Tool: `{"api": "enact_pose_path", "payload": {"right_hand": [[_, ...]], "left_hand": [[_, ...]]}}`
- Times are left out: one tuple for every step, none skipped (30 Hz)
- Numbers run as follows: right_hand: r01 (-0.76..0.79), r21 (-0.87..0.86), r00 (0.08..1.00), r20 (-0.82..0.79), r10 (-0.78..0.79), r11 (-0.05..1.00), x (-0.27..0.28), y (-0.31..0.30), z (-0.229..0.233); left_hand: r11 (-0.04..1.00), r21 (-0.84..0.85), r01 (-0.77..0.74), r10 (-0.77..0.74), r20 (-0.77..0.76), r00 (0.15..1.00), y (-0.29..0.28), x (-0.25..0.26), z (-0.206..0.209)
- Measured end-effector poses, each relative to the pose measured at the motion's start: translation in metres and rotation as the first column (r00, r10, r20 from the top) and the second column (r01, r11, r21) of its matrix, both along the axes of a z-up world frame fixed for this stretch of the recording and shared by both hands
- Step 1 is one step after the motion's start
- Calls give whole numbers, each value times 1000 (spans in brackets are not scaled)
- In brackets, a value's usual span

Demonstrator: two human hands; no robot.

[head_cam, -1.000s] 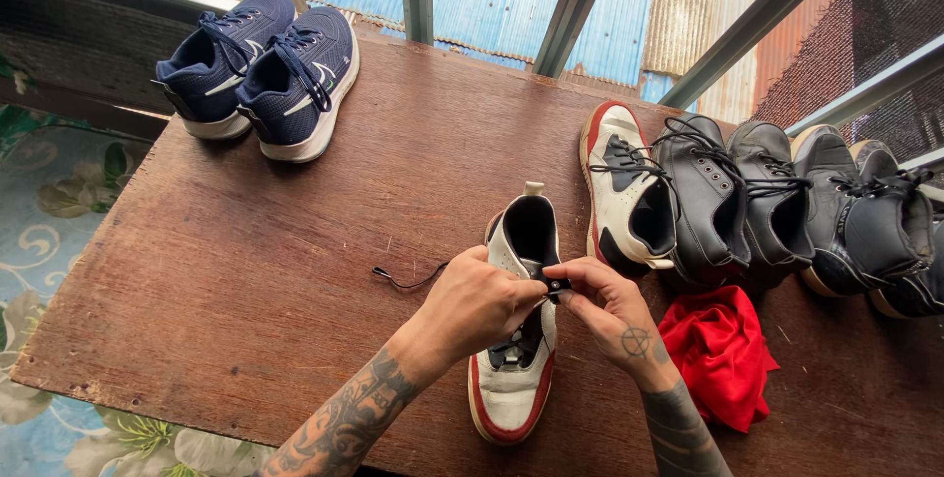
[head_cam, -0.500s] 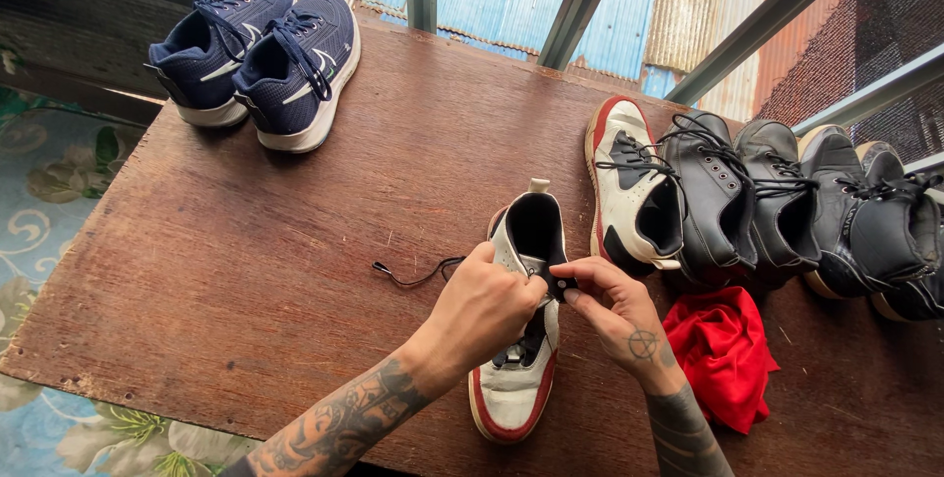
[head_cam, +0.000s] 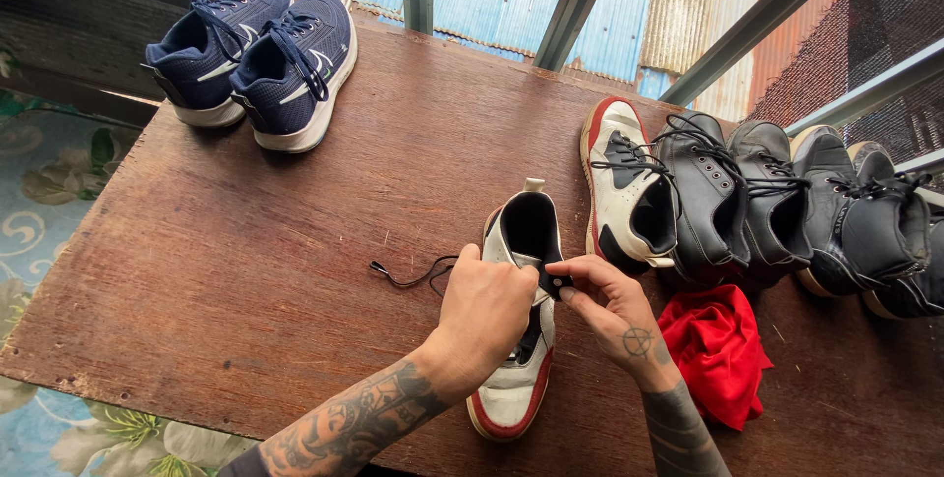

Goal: The person removes the black shoelace from a white and red sneaker on a wooden board, pulling the lace out through the eyelets one section at a time. After the lace is out, they pick up a red cloth and wipe the sneaker's upper and sole.

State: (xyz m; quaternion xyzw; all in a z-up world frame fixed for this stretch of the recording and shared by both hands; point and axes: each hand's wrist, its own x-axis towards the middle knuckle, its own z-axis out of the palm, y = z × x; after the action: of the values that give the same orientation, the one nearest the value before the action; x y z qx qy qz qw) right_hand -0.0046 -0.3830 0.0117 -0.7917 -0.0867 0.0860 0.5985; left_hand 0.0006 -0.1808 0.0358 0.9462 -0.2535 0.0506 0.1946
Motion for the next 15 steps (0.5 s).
{"api": "enact_pose_path", "payload": {"right_hand": [[-6,5,1000,1,6,1000,1,0,0],[-6,5,1000,4,6,1000,1,0,1],[-6,4,1000,6,6,1000,2,-1,1],[-7,3,1000,5,7,1000,1,-1,0],[-8,-2,1000,9,8,1000,0,-1,-1],[-10,-6,1000,16,10,1000,1,-1,-1],[-12,-10,1000,22,12,1000,1,-1,-1],[-15,2,1000,21,15,1000,2,-1,-1],[-19,14,1000,21,19,1000,2,-1,-2],[-20,27,1000,19,20,999,1,-2,-2],[-21,25,999,28,20,999,0,-2,-3],[-24,24,999,38,23,999,0,-2,-4],[-26,22,999,47,25,999,1,-2,-5],[-8,49,1000,10,8,999,0,-2,-6],[11,75,1000,-27,-9,997,0,-1,-8]], "left_hand": [[1000,9,-15,15,-6,1000,-2,0,0],[1000,12,-15,15,-11,1000,-3,1,0],[1000,14,-14,14,-16,1000,-3,2,-1],[1000,17,-15,15,-26,1000,-4,1,-2],[1000,6,-6,6,-12,1000,-4,0,-3],[1000,-4,2,-2,4,1000,-4,1,-3],[1000,-14,9,-9,20,1000,-4,1,-3],[1000,-12,9,-9,17,1000,-4,1,-3],[1000,-10,9,-9,13,1000,-3,1,-3],[1000,-8,11,-11,9,1000,-3,0,-3],[999,-29,26,-26,26,999,-3,-1,-4],[998,-49,40,-38,43,998,-2,-1,-4],[996,-69,55,-50,61,997,-1,0,-5],[995,-74,62,-57,72,996,-1,0,-6],[994,-79,70,-63,83,995,-1,0,-7]]}}
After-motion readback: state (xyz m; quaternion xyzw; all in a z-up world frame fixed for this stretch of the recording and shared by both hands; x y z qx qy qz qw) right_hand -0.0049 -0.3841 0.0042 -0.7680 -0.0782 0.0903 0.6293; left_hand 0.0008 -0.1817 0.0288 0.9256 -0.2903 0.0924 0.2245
